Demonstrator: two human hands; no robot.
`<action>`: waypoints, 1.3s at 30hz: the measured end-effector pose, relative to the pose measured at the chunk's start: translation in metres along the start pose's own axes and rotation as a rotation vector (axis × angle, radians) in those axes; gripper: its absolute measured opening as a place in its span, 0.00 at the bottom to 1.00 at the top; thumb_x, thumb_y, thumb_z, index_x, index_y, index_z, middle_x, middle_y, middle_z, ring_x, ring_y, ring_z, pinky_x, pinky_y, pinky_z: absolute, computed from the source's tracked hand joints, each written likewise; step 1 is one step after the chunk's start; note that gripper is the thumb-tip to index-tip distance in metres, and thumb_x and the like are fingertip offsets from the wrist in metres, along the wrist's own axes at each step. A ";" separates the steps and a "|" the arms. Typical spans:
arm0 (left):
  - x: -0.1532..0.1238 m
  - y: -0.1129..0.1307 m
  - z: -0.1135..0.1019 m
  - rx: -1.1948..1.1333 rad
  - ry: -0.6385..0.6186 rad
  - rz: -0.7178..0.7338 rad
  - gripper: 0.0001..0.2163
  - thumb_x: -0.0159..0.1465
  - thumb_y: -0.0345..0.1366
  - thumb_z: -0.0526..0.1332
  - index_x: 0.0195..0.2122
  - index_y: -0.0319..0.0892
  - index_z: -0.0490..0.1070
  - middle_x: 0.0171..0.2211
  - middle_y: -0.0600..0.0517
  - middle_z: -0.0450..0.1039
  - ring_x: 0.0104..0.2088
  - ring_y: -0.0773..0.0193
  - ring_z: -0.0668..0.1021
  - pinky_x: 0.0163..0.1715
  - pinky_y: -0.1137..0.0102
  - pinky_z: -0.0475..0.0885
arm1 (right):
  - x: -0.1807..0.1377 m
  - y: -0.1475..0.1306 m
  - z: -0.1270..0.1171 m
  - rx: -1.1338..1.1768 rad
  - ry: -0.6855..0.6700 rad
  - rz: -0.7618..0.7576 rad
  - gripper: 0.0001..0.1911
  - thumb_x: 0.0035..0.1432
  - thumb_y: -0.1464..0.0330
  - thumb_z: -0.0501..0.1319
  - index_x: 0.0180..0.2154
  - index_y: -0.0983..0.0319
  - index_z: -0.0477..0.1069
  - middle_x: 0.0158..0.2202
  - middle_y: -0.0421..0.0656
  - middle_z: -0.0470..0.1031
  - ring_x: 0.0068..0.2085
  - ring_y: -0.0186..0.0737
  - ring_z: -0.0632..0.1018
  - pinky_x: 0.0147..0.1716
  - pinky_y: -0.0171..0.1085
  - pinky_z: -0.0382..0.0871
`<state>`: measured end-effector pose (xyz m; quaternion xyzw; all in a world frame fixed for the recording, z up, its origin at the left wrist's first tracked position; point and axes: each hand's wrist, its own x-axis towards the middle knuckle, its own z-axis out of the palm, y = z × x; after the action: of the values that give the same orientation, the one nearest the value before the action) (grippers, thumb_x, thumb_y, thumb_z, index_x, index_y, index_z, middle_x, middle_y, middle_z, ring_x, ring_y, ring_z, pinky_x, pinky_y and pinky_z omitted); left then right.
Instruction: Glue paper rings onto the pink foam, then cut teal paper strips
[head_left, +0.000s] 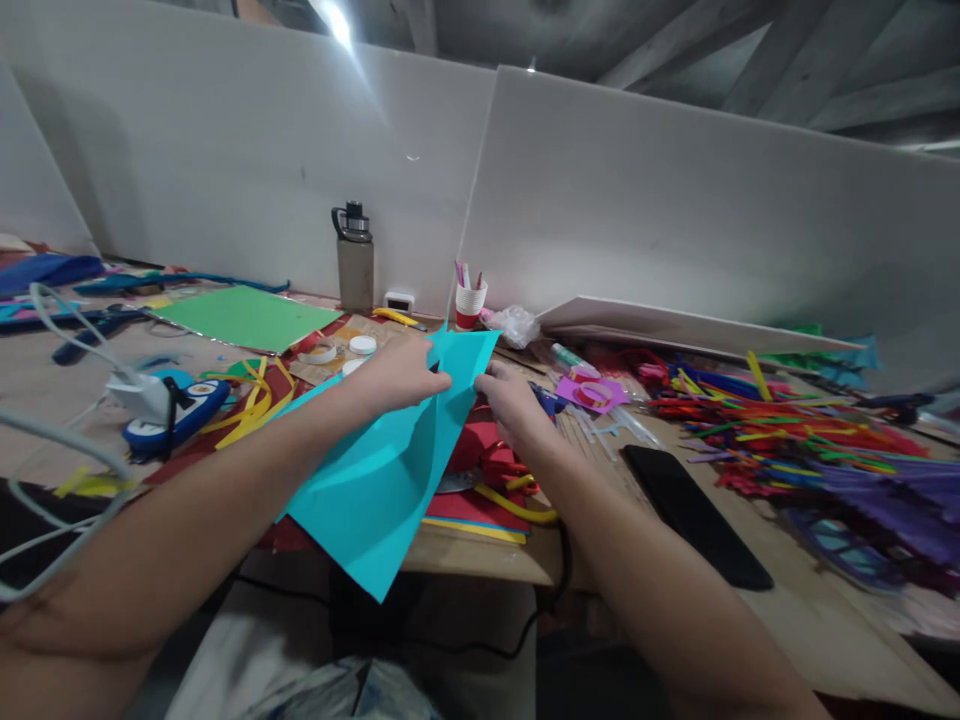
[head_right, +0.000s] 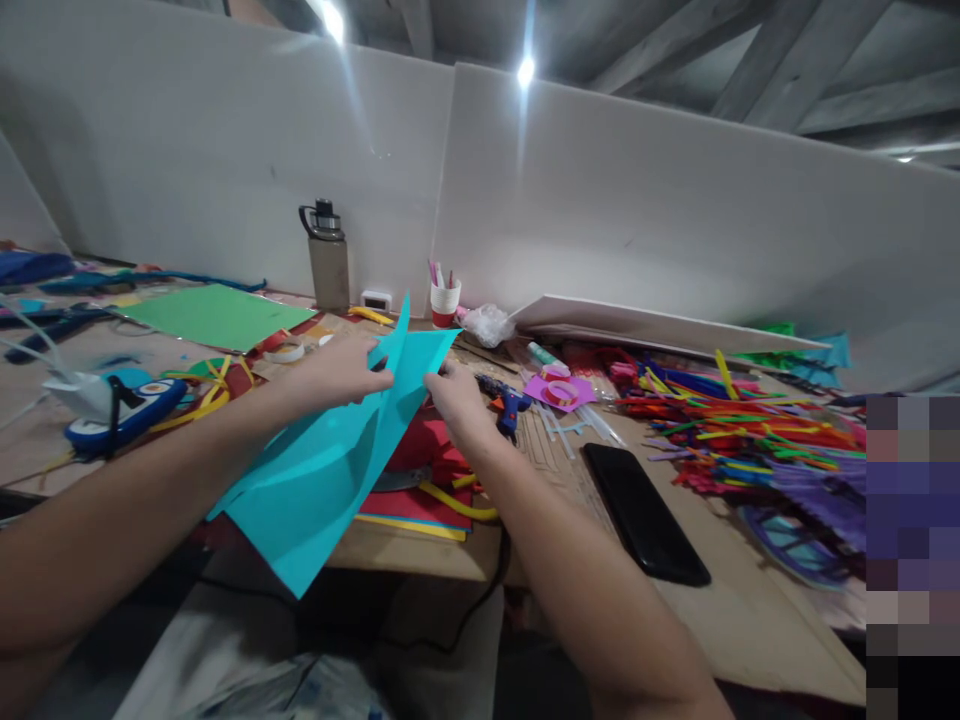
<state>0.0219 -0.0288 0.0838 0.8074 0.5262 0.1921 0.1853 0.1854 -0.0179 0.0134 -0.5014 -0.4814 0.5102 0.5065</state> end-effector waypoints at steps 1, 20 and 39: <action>-0.001 0.002 -0.005 0.042 0.063 0.017 0.06 0.52 0.37 0.57 0.21 0.41 0.63 0.17 0.52 0.64 0.19 0.64 0.70 0.18 0.71 0.59 | 0.002 0.001 -0.002 -0.026 0.026 -0.012 0.10 0.39 0.73 0.55 0.29 0.60 0.66 0.19 0.35 0.68 0.21 0.33 0.69 0.22 0.34 0.68; -0.063 0.014 -0.094 0.464 0.982 -0.182 0.14 0.63 0.35 0.50 0.44 0.33 0.69 0.43 0.36 0.73 0.49 0.41 0.74 0.49 0.55 0.67 | 0.014 0.004 -0.037 -0.903 0.212 -0.221 0.24 0.50 0.77 0.53 0.51 0.66 0.67 0.48 0.55 0.73 0.49 0.52 0.73 0.50 0.46 0.64; -0.053 0.045 -0.031 0.068 0.741 0.153 0.05 0.62 0.35 0.56 0.38 0.44 0.63 0.45 0.48 0.68 0.44 0.57 0.73 0.36 0.70 0.66 | -0.068 -0.035 0.040 -0.386 -0.299 -0.631 0.56 0.43 0.57 0.70 0.66 0.51 0.40 0.67 0.45 0.46 0.65 0.55 0.53 0.58 0.54 0.58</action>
<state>0.0213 -0.0919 0.1269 0.7258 0.5018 0.4667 -0.0594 0.1458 -0.0848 0.0515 -0.3351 -0.7672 0.2970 0.4593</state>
